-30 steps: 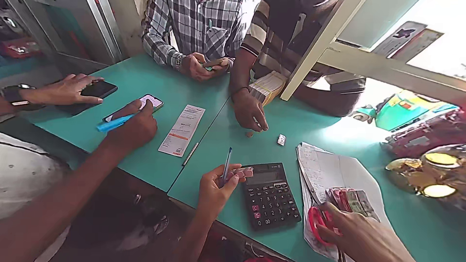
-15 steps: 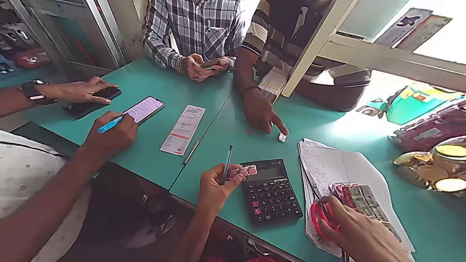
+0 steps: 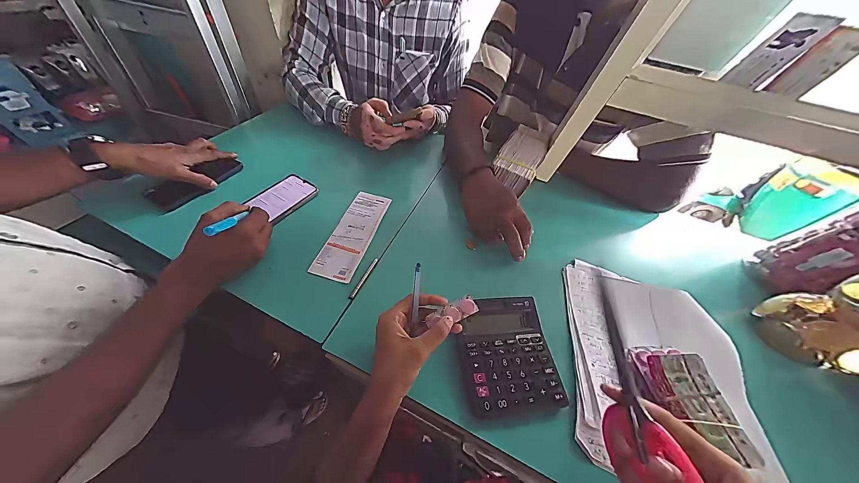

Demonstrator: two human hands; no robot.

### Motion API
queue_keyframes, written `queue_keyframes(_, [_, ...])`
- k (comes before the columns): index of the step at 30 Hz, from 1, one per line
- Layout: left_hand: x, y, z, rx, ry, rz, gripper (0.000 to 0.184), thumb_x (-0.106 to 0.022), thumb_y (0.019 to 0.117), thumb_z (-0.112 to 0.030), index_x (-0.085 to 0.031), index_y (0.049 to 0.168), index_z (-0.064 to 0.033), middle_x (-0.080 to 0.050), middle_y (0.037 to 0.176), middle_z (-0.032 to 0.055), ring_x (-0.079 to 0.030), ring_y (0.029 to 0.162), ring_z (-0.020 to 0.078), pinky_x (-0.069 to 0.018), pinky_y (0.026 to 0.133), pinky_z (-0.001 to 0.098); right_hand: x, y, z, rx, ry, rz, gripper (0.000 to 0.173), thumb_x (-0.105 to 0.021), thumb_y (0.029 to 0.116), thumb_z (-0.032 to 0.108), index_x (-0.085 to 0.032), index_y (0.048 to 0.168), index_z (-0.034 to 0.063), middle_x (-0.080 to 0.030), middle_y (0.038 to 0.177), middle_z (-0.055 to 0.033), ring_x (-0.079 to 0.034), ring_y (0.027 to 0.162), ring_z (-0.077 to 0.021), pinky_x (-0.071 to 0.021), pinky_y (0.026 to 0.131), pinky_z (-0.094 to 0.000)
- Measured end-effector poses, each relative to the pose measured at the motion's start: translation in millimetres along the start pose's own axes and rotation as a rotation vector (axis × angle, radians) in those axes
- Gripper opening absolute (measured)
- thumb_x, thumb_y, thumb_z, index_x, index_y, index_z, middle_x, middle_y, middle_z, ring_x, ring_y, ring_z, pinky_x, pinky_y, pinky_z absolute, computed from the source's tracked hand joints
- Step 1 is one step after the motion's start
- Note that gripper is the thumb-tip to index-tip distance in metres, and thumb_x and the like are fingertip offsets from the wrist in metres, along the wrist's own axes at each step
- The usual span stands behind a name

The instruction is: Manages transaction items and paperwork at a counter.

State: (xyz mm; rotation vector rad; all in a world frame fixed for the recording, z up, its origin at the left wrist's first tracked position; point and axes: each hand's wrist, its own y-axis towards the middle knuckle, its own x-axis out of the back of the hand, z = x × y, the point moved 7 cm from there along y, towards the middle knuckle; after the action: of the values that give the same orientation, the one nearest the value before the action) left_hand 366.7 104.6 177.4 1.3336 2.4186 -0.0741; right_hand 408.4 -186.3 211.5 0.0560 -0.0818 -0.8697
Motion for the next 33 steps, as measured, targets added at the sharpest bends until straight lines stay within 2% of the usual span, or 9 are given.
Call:
queue_keyframes(4, [2,0,-2,0.037,-0.034,-0.048,0.023,-0.063,0.0907,0.007,-0.069,0.112,0.0043,-0.077,0.093,0.0055,-0.075,0.078,0.0095,-0.0617,0.067,0.0214,-19,2,-12,0.012,-0.003,0.053,0.042,-0.063,0.0969,0.046,-0.067,0.134,0.0272,-0.072,0.095,0.0174,-0.059,0.068,0.0087,-0.0482,0.058,-0.0107])
queue_keyframes(8, [1,2,-3,0.073,-0.075,-0.097,0.02,-0.063,0.0933,0.004,-0.07,0.112,0.002,-0.078,0.094,0.008,-0.072,0.07,0.0032,-0.0503,0.049,0.0134,-39,5,-22,-0.114,0.004,0.178,0.057,-0.071,0.092,0.045,-0.061,0.136,0.0107,-0.068,0.092,0.0165,-0.059,0.069,0.0054,-0.0507,0.06,-0.0149])
queue_keyframes(11, [-3,5,-8,0.069,-0.088,-0.107,0.018,-0.064,0.0934,0.003,-0.07,0.11,0.0018,-0.078,0.094,0.0083,-0.072,0.071,0.0037,-0.05,0.049,0.0133,-46,13,-18,-0.146,0.013,0.223,0.069,-0.077,0.0849,0.051,-0.06,0.136,0.0081,-0.068,0.09,0.0163,-0.061,0.069,0.0034,-0.0531,0.06,-0.017])
queue_keyframes(15, [-13,16,-17,0.107,-0.013,-0.05,0.016,-0.068,0.0929,0.001,-0.07,0.109,0.0009,-0.077,0.092,0.0067,-0.073,0.073,0.0054,-0.0547,0.056,0.016,-54,24,-12,-0.1,-0.037,0.385,0.093,-0.059,0.0842,0.077,-0.054,0.141,0.0033,-0.063,0.087,0.0097,-0.059,0.064,0.0012,-0.0527,0.056,-0.0184])
queue_keyframes(18, [-25,25,-20,0.188,0.052,0.041,0.016,-0.071,0.0929,-0.002,-0.071,0.109,-0.0004,-0.077,0.088,0.0041,-0.071,0.07,0.0025,-0.0528,0.056,0.0149,-54,34,-4,-0.101,-0.049,0.407,0.088,-0.058,0.0861,0.076,-0.055,0.139,0.006,-0.062,0.084,0.0119,-0.057,0.063,0.0028,-0.0509,0.054,-0.0168])
queue_keyframes(21, [-38,36,-23,0.264,0.136,0.122,0.015,-0.073,0.0929,-0.006,-0.072,0.107,-0.0021,-0.075,0.084,0.0036,-0.061,0.057,-0.0014,-0.0416,0.046,0.0131,-48,46,-2,-0.181,-0.035,0.372,0.085,-0.062,0.0835,0.075,-0.058,0.137,0.0099,-0.063,0.083,0.0122,-0.057,0.057,0.002,-0.0502,0.049,-0.0167])
queue_keyframes(25, [-57,58,-26,0.364,0.174,0.197,0.018,-0.072,0.0936,-0.007,-0.071,0.111,-0.0006,-0.076,0.091,0.0071,-0.069,0.069,0.0004,-0.0465,0.053,0.013,-37,64,5,-0.219,-0.011,0.274,0.074,-0.067,0.0812,0.073,-0.064,0.127,0.0145,-0.062,0.076,0.0123,-0.056,0.05,0.0,-0.0501,0.044,-0.017])
queue_keyframes(27, [-65,69,-24,0.366,0.191,0.209,0.016,-0.072,0.0936,-0.008,-0.072,0.108,-0.0013,-0.077,0.09,0.0063,-0.065,0.063,-0.0025,-0.0397,0.047,0.012,-30,72,5,-0.217,0.014,0.214,0.066,-0.068,0.0827,0.07,-0.068,0.12,0.0156,-0.061,0.07,0.0121,-0.053,0.047,0.0007,-0.047,0.043,-0.016])
queue_keyframes(33, [-87,94,-17,0.349,0.23,0.227,0.016,-0.07,0.094,-0.005,-0.071,0.11,-0.0005,-0.076,0.089,0.0069,-0.06,0.06,-0.0023,-0.0382,0.049,0.0137,-15,95,5,-0.199,0.071,0.108,0.035,-0.048,0.1029,0.039,-0.071,0.109,0.0132,-0.057,0.063,0.011,-0.048,0.044,0.0029,-0.0423,0.041,-0.013])
